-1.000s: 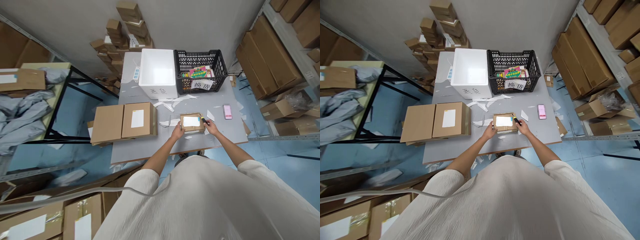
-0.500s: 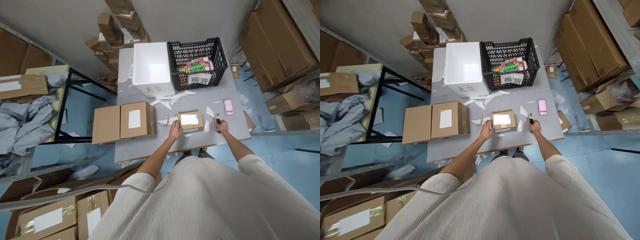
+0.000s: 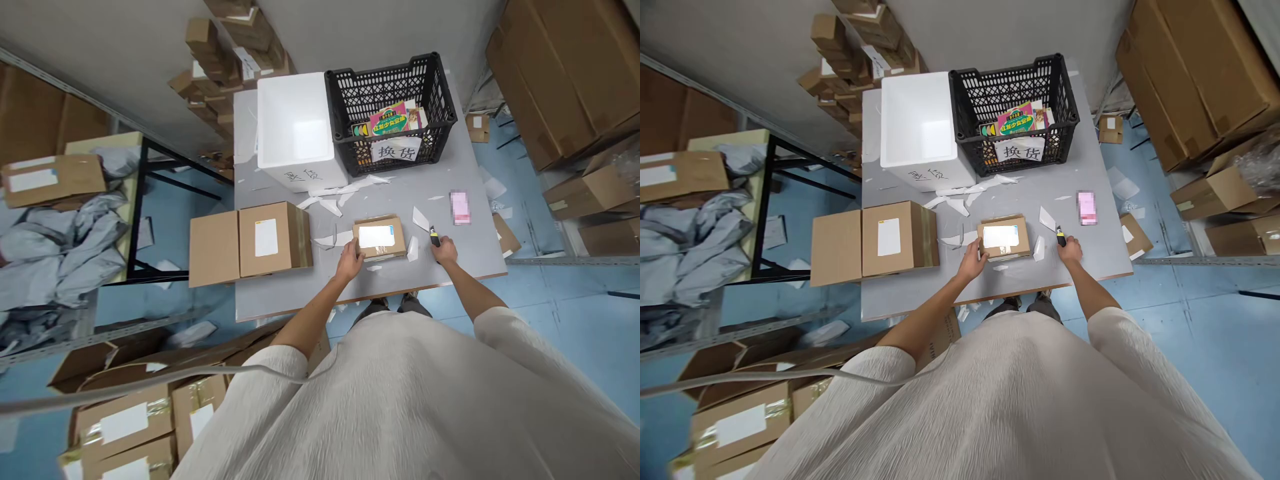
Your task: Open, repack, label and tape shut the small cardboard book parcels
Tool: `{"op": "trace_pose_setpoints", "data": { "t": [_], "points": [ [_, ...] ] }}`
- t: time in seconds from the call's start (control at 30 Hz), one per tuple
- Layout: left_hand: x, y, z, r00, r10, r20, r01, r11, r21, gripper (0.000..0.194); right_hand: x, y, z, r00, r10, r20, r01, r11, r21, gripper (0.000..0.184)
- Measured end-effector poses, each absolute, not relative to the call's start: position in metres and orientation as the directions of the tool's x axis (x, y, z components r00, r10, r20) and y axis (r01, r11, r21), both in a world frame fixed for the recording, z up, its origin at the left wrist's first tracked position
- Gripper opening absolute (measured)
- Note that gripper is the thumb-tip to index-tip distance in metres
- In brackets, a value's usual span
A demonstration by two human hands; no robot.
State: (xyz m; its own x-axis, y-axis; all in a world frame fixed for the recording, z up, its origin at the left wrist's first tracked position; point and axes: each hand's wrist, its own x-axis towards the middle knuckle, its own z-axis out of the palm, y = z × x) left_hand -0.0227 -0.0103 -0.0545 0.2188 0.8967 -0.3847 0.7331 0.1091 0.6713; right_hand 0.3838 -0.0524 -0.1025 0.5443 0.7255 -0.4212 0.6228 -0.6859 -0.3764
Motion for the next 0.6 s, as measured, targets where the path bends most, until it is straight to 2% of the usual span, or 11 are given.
{"op": "trace_pose_setpoints", "data": {
  "t": [0.13,0.27,0.43,0.5,0.6],
  "points": [
    [-0.02,-0.004,-0.055,0.193,0.896,-0.401,0.715,0.151,0.683,0.087,0.376,-0.044,-0.09,0.496,0.8,-0.339,0.648,-0.6,-0.468,0.029],
    [-0.015,0.002,-0.057,0.177,0.899,-0.4,0.679,0.182,0.711,0.094,0.354,-0.03,-0.071,0.341,0.868,-0.361,0.605,-0.496,-0.623,0.022],
    [-0.014,-0.002,-0.06,0.129,0.894,-0.429,0.649,0.251,0.718,0.108,0.323,-0.029,-0.057,0.198,0.88,-0.433,0.472,-0.472,-0.744,0.041],
    [-0.015,-0.005,-0.064,0.147,0.883,-0.446,0.64,0.259,0.724,0.105,0.314,-0.033,-0.056,0.174,0.871,-0.46,0.431,-0.487,-0.759,0.049],
    [-0.014,-0.007,-0.069,0.219,0.852,-0.475,0.629,0.249,0.737,0.09,0.301,-0.037,-0.055,0.115,0.873,-0.474,0.433,-0.474,-0.767,0.057]
  ]
}}
